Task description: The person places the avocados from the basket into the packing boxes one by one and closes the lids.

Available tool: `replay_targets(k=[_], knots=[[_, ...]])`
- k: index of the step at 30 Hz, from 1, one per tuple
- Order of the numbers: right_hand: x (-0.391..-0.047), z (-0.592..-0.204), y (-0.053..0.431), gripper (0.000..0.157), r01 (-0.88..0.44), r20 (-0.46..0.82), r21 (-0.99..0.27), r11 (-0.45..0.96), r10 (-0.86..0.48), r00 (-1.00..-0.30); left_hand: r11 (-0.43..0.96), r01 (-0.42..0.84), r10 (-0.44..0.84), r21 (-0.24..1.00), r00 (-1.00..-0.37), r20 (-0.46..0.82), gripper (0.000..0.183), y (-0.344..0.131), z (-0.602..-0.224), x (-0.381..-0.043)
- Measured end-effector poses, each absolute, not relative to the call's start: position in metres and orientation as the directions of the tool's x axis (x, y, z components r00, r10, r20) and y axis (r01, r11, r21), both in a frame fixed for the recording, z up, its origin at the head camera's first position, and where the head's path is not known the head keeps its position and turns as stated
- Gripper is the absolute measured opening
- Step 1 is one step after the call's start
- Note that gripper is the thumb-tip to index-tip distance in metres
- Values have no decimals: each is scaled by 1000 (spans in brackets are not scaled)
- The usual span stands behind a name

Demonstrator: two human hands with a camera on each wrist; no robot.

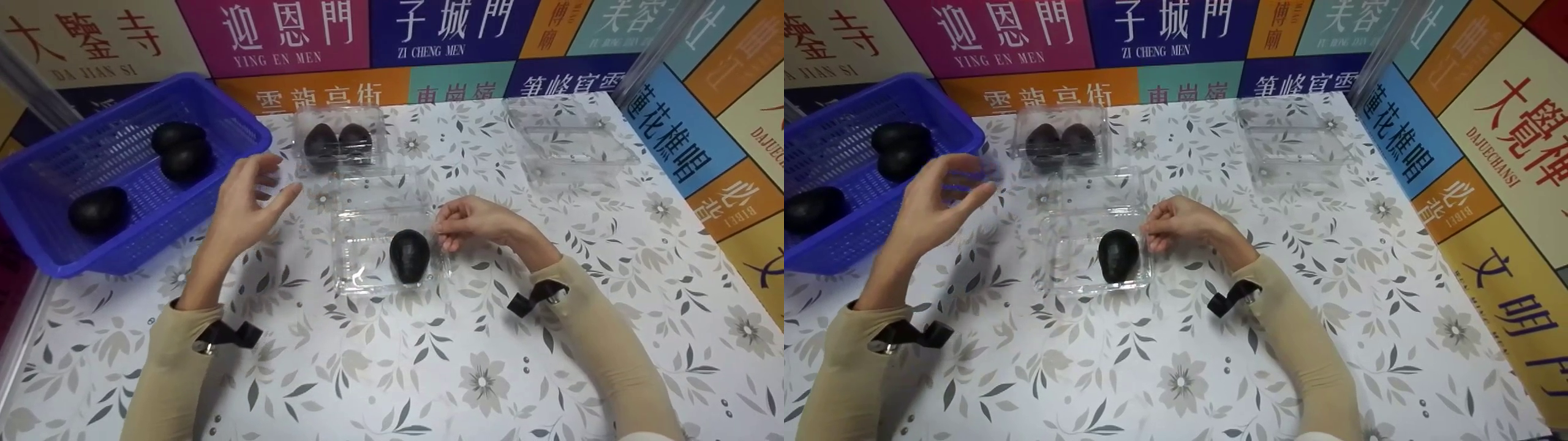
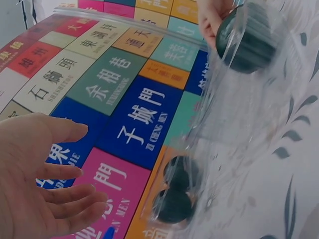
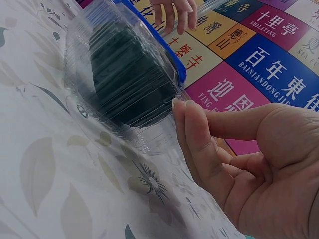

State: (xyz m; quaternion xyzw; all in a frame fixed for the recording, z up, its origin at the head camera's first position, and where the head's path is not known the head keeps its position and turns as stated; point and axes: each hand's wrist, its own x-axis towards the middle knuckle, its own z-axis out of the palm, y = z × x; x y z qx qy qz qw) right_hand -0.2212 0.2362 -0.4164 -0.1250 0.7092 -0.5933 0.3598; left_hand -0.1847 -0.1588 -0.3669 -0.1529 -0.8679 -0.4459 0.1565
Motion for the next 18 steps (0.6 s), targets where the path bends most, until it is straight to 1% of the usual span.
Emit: replay_targets(k=[7, 12, 18], knots=[[-220, -417, 236, 7, 248, -359, -933, 262, -605, -711, 619, 354, 36, 701, -904, 425, 47, -187, -361, -183], [-220, -418, 235, 9, 246, -363, -931, 271, -605, -708, 656, 320, -34, 684, -892, 450, 48, -212, -356, -184], [-221, -418, 236, 10, 244, -363, -931, 273, -601, -712, 664, 248, -135, 705, -888, 439, 48, -237, -357, -185]])
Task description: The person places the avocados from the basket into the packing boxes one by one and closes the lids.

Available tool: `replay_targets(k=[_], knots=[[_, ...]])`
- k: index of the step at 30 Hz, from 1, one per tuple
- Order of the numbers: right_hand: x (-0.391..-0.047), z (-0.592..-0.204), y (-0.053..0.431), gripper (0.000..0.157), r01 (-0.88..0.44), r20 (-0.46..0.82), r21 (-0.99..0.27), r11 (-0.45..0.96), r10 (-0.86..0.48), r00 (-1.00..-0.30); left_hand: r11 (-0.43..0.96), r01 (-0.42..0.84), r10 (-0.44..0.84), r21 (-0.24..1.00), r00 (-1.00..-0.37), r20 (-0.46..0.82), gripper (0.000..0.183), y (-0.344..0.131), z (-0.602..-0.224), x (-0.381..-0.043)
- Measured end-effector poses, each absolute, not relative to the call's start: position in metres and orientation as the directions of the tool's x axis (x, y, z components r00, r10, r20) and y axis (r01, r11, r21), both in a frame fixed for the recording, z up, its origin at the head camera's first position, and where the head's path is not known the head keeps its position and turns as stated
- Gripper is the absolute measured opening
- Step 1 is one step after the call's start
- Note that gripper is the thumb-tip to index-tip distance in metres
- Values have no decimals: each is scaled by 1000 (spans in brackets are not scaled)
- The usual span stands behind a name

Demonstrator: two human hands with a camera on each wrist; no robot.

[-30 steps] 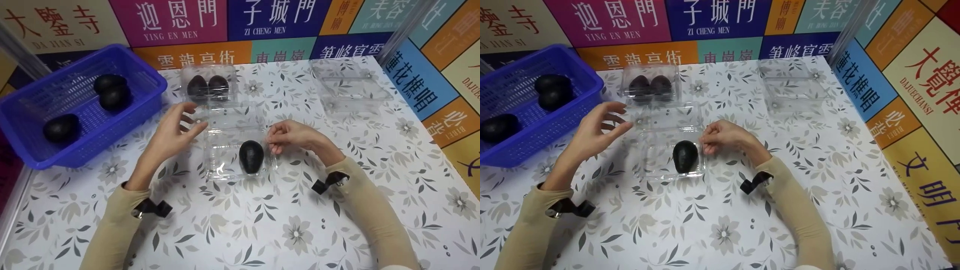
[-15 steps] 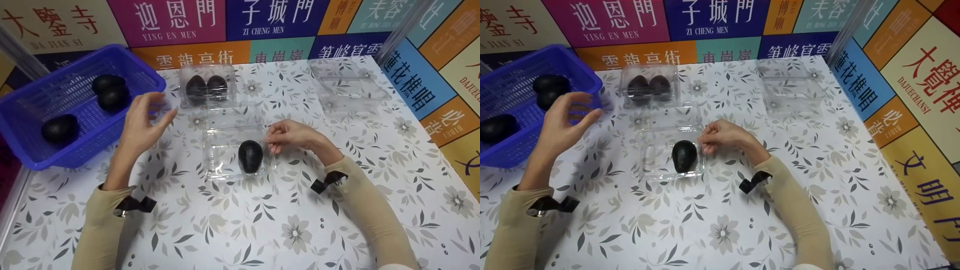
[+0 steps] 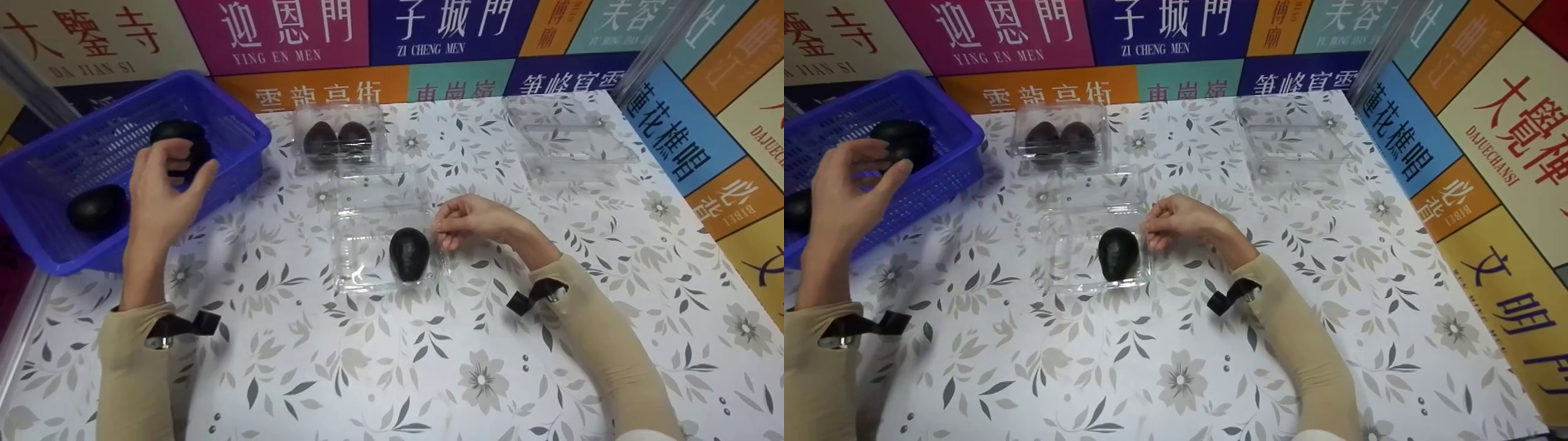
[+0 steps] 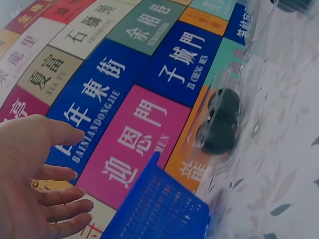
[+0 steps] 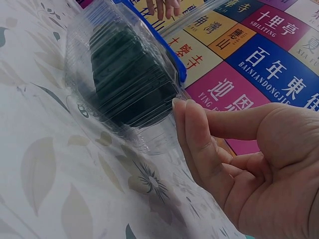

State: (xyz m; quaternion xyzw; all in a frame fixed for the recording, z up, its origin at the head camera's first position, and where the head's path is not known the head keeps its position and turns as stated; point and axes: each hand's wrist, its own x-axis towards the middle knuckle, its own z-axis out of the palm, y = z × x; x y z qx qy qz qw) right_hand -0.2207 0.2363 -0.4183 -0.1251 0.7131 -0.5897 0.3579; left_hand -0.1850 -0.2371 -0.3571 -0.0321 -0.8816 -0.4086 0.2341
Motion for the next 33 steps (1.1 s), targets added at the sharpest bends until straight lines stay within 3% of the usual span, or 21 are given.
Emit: replay_targets(k=[15, 27, 33], knots=[[-221, -422, 234, 9, 247, -367, -929, 276, -606, -706, 694, 134, -235, 708, -887, 398, 50, -276, -356, -187], [-221, -420, 235, 6, 247, -349, -937, 248, -610, -711, 741, -114, -342, 662, -912, 225, 68, -334, -361, -201], [-221, -419, 237, 6, 240, -350, -936, 258, -609, -711, 742, -170, -347, 649, -925, 155, 75, -365, -371, -207]])
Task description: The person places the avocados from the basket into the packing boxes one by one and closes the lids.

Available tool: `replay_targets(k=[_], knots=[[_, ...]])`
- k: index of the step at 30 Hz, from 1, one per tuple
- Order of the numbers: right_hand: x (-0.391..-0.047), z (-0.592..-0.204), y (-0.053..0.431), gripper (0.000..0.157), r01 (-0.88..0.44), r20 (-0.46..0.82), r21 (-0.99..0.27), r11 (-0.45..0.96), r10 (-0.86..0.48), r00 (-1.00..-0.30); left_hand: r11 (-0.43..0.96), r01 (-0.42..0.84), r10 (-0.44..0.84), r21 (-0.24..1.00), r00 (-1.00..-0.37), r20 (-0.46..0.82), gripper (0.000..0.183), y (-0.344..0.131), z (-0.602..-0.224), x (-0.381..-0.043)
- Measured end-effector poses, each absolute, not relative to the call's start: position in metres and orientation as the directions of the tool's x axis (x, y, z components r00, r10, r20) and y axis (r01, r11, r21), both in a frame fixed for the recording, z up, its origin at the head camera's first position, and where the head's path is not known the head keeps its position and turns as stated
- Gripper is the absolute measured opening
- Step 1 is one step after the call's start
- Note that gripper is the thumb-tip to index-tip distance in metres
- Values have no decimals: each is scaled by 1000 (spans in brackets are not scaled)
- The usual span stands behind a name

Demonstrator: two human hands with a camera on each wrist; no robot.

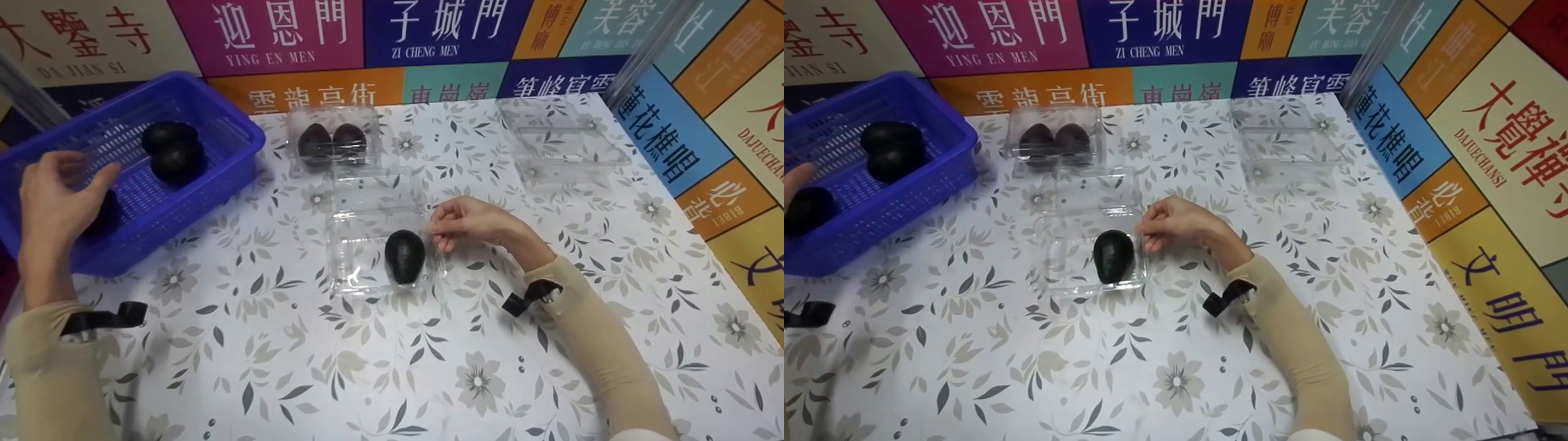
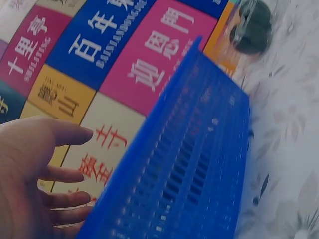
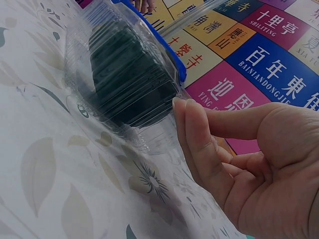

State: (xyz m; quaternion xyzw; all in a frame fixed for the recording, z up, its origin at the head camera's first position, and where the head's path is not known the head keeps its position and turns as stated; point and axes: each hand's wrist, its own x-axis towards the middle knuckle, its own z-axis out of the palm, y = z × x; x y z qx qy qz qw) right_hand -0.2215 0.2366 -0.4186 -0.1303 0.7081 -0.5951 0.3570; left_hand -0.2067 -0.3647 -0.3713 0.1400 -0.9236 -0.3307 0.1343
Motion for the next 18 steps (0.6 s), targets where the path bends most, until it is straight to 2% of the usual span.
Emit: replay_targets(k=[5, 9, 18], knots=[[-222, -416, 237, 7, 236, -351, -935, 265, -602, -717, 745, -197, -367, 637, -919, 144, 77, -397, -386, -216], [-222, -415, 238, 7, 244, -358, -933, 266, -597, -718, 760, -222, -339, 610, -937, 80, 83, -416, -395, -218], [-220, -417, 237, 7, 259, -367, -930, 262, -602, -709, 824, -187, -257, 534, -964, 60, 81, -428, -403, -214]])
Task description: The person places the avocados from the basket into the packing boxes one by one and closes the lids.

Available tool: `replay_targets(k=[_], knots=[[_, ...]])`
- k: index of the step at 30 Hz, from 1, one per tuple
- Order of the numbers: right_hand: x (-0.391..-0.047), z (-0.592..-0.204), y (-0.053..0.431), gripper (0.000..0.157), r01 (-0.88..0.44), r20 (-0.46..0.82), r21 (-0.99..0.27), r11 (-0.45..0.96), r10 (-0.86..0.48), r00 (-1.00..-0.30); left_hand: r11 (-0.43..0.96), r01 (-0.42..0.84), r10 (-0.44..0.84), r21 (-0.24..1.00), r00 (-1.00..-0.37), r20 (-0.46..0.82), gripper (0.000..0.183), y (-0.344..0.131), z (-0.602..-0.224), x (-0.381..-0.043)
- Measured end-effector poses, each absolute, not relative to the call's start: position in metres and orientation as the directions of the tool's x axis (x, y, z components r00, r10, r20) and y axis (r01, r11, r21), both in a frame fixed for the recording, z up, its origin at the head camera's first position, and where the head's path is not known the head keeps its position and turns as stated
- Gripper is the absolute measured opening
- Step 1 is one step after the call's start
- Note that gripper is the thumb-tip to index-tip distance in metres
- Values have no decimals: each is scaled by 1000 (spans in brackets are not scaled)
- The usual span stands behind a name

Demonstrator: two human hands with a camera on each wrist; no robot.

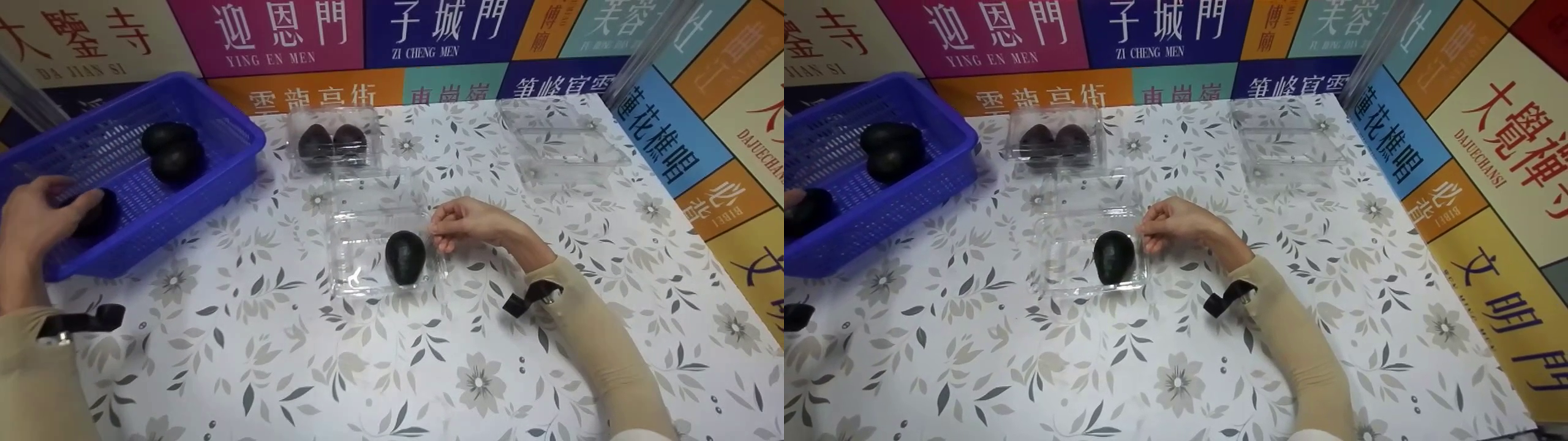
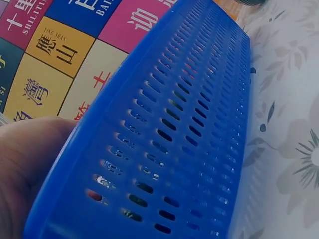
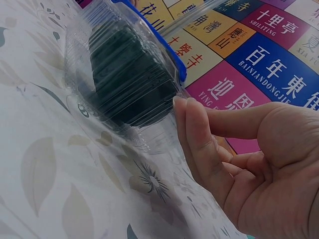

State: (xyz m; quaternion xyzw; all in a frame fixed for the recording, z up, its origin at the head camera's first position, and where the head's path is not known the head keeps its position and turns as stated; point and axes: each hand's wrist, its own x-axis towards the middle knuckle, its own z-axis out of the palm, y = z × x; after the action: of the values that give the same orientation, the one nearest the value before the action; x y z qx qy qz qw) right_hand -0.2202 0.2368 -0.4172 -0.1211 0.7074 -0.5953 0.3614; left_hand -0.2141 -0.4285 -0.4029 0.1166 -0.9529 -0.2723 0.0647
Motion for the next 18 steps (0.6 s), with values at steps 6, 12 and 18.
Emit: replay_targets(k=[6, 12, 18], knots=[[-220, -418, 238, 8, 257, -362, -932, 256, -598, -715, 849, -168, -156, 500, -986, -67, 86, -424, -390, -215], [-220, -420, 237, 6, 252, -357, -934, 254, -612, -705, 895, -92, -39, 436, -991, -129, 83, -427, -398, -213], [-221, -421, 238, 6, 262, -367, -930, 258, -604, -707, 918, -95, -44, 384, -989, -140, 85, -431, -408, -216]])
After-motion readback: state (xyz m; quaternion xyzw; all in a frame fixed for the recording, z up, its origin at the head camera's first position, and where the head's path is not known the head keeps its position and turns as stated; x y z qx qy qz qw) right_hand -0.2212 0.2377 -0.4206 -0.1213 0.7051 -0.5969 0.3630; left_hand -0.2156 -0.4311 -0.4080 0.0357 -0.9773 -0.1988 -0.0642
